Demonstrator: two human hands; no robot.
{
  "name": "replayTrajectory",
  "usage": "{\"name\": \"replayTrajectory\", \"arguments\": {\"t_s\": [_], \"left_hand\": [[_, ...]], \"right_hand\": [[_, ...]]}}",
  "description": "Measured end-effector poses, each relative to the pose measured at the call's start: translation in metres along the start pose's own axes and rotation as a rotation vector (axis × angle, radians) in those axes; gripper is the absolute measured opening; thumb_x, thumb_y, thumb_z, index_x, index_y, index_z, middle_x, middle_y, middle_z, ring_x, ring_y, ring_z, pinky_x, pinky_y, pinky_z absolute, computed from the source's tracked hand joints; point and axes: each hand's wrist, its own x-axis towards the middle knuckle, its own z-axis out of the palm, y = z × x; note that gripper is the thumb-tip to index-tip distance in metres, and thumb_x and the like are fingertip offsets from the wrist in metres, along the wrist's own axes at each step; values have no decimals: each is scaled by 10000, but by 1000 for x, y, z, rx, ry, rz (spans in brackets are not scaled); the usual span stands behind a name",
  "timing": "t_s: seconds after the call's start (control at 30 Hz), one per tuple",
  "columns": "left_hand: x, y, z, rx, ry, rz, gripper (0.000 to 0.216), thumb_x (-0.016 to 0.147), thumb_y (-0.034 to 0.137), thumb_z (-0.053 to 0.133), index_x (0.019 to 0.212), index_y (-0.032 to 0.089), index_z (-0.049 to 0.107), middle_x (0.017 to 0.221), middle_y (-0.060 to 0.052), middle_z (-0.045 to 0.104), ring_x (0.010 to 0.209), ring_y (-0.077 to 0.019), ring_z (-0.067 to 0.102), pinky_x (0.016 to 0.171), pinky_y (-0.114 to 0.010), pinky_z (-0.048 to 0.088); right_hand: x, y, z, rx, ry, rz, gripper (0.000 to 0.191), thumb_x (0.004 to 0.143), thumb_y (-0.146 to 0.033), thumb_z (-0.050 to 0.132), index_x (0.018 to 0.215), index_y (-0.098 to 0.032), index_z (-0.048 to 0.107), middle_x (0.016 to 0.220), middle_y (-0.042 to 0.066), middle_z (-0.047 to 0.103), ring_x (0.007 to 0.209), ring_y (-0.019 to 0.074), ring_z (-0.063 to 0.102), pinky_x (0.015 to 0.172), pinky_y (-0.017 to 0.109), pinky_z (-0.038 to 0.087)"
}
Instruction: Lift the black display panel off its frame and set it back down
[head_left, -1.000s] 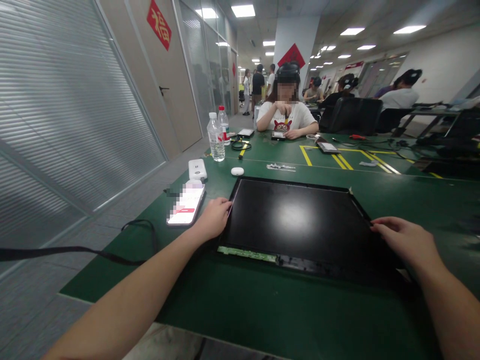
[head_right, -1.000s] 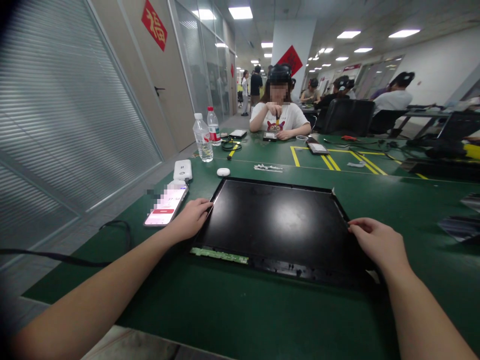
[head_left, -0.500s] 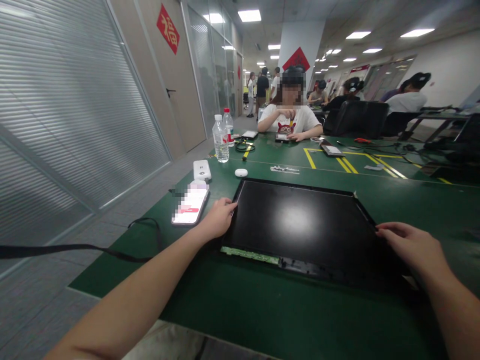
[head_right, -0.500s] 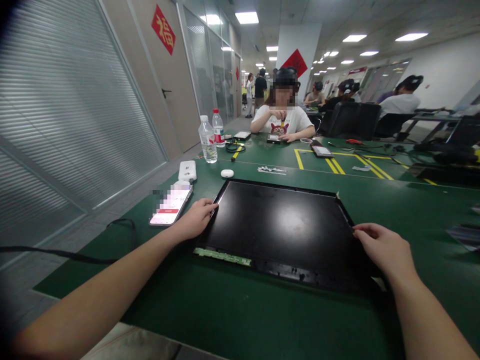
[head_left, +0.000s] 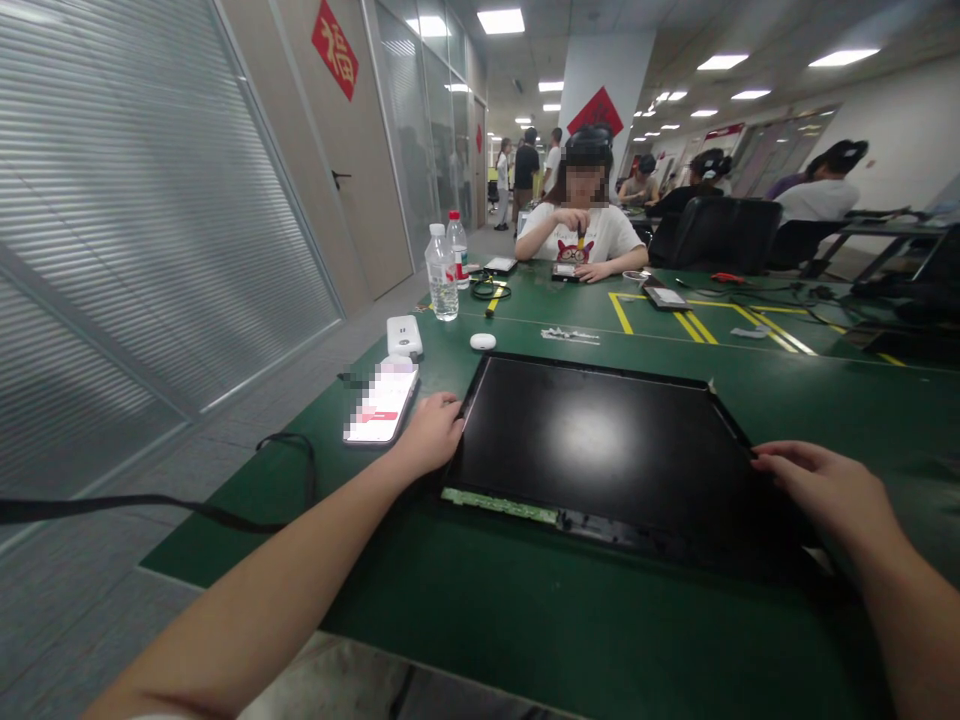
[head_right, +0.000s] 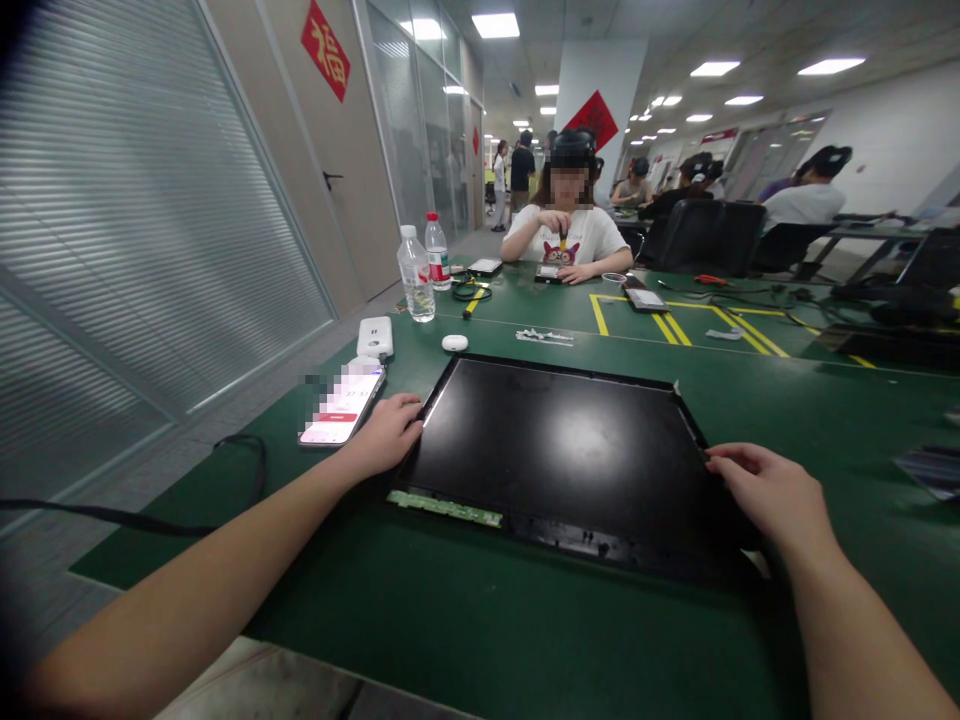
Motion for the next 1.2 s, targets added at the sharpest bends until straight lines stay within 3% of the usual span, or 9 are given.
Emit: {"name": "replayTrajectory", "arguments": {"t_s": [0.3, 0.4, 0.47, 0.57, 0.63, 0.7, 0.83, 1.07, 1.2], "left_hand": [[0, -4, -4, -98, 4, 19, 364, 912, 217, 463, 1159, 156, 722, 1295, -131, 641, 1245, -286, 565, 1108, -428, 417], [-2, -1, -8, -272, 48, -23, 360, 898, 221, 489, 1155, 189, 738, 1317, -96, 647, 1252, -270, 574, 1107, -411, 425], [-5, 5, -13, -521, 87, -115, 351, 878, 233, 530, 1149, 208, 752, 1319, -69, 662, 1228, -275, 597, 1077, -401, 456], [-10, 21, -24, -933, 31, -392, 389, 882, 268, 575, 1245, 254, 714, 1092, -37, 766, 936, -245, 721, 817, -362, 589], [-13, 32, -31, -1124, 5, -569, 434, 898, 231, 580, 1324, 254, 660, 966, -40, 785, 778, -200, 732, 671, -296, 590], [-16, 40, -35, -1264, -19, -659, 478, 910, 190, 570, 1381, 264, 609, 855, -37, 784, 669, -175, 723, 567, -254, 566], [-16, 43, -35, -1399, -21, -688, 502, 916, 150, 569, 1402, 276, 582, 763, -24, 770, 584, -162, 712, 507, -234, 553], [-9, 32, -20, -1580, -39, -638, 583, 913, 149, 594, 1476, 239, 474, 849, -47, 778, 591, -167, 716, 545, -250, 571], [-10, 31, -19, -1552, -38, -658, 722, 879, 135, 651, 1533, 265, 374, 849, -61, 773, 532, -182, 698, 499, -268, 554]], "right_hand": [[7, 6, 1, -53, -5, -79, 314, 577, -499, 588, 752, -295, 749, 737, 36, 718, 767, 291, 641, 693, 405, 450], [8, 9, 3, -43, -6, -64, 307, 575, -505, 589, 738, -298, 746, 715, 32, 714, 756, 294, 644, 687, 409, 451], [9, 9, 4, -29, -2, -47, 304, 569, -503, 589, 728, -295, 745, 703, 29, 713, 755, 295, 647, 692, 412, 453], [7, 8, 4, -10, -6, -22, 321, 562, -499, 586, 743, -289, 749, 705, 26, 717, 764, 294, 650, 707, 411, 452], [6, 6, 3, -11, -12, -10, 328, 559, -497, 585, 752, -289, 751, 707, 25, 718, 776, 294, 650, 715, 410, 449], [4, 4, 2, -21, -9, -7, 327, 561, -499, 581, 747, -289, 750, 715, 27, 719, 795, 298, 646, 721, 409, 446], [1, 1, 1, -38, -2, -22, 326, 573, -490, 558, 741, -284, 748, 748, 34, 726, 816, 298, 637, 727, 406, 439], [2, 3, 3, -38, 21, -43, 312, 566, -490, 568, 726, -285, 742, 741, 39, 711, 785, 284, 618, 686, 384, 429], [4, 5, 4, -45, 32, -37, 310, 558, -493, 574, 716, -288, 743, 733, 41, 702, 765, 281, 602, 673, 381, 424]]}}
